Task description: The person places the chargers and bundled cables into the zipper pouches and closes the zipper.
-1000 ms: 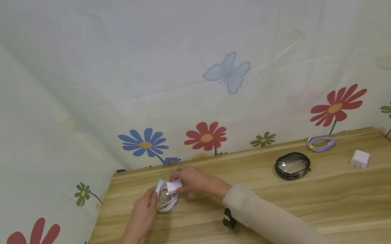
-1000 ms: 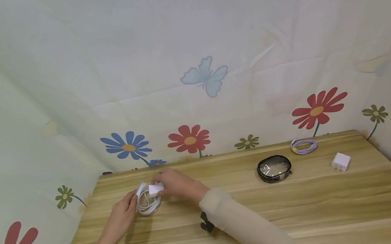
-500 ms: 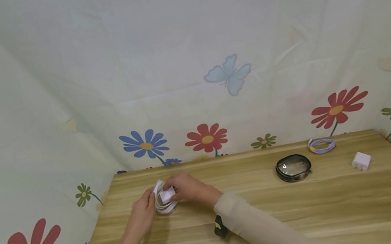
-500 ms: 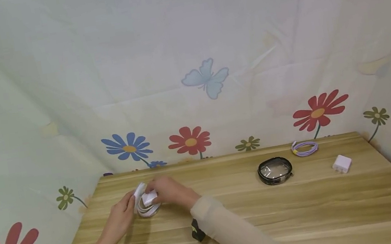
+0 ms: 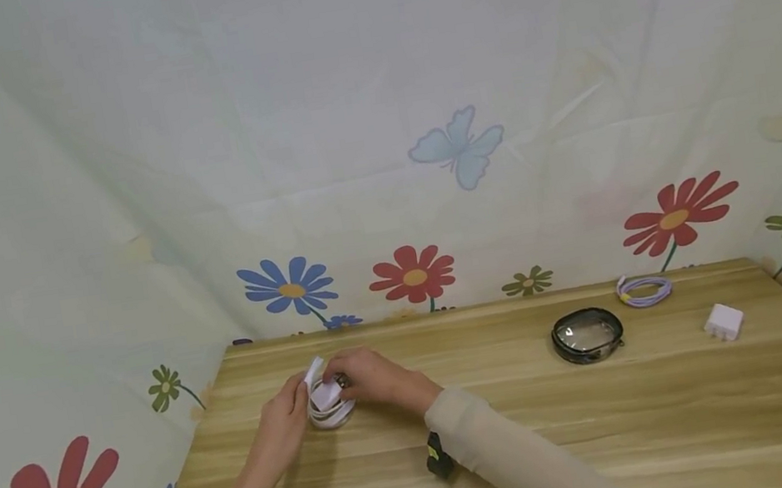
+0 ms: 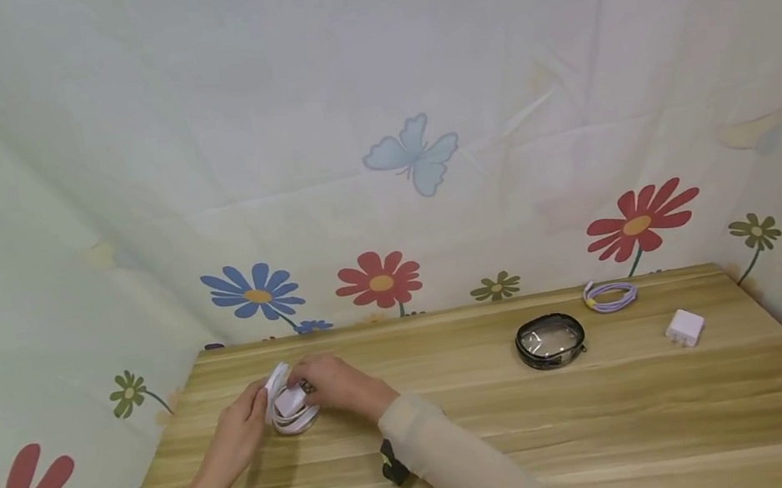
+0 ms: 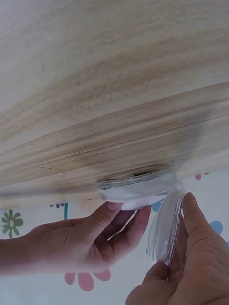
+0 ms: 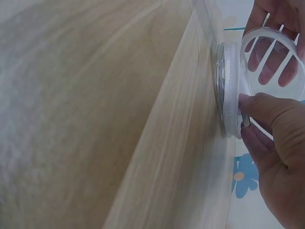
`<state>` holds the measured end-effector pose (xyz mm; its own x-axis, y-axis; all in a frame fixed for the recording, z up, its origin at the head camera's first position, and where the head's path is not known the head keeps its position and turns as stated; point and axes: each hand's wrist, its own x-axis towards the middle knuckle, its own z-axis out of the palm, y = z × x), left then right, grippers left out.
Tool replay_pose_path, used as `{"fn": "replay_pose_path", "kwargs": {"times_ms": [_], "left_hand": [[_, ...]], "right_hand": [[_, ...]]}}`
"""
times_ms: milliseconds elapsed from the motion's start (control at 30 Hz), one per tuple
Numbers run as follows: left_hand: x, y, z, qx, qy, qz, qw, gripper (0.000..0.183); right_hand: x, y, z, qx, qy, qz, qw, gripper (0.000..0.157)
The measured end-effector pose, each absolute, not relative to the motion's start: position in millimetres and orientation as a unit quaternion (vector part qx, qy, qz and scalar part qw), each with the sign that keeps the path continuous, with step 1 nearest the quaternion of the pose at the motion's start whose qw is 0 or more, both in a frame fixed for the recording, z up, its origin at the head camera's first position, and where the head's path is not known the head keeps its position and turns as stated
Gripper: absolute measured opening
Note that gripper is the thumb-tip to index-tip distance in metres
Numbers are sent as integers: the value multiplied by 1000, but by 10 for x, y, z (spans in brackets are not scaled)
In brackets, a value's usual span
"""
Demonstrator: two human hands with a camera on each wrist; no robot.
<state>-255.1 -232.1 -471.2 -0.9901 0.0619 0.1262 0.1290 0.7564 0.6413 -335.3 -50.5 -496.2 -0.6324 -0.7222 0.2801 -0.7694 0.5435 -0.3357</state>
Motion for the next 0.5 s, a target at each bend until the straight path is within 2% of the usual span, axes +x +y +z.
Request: {"fn": "replay_pose_path", "kwargs": {"times_ms": [267,500], "left_hand": [[-2548,-2333,-4712,-50,-931,-359,35,39],[-2568,-2312,-4727,-82,-933,-346,54,37]], "right_hand": [[-3343,-487,-4986,411,-881,229,50,27],[-3349,-506,-4991,390,-890,236,35,28]]}}
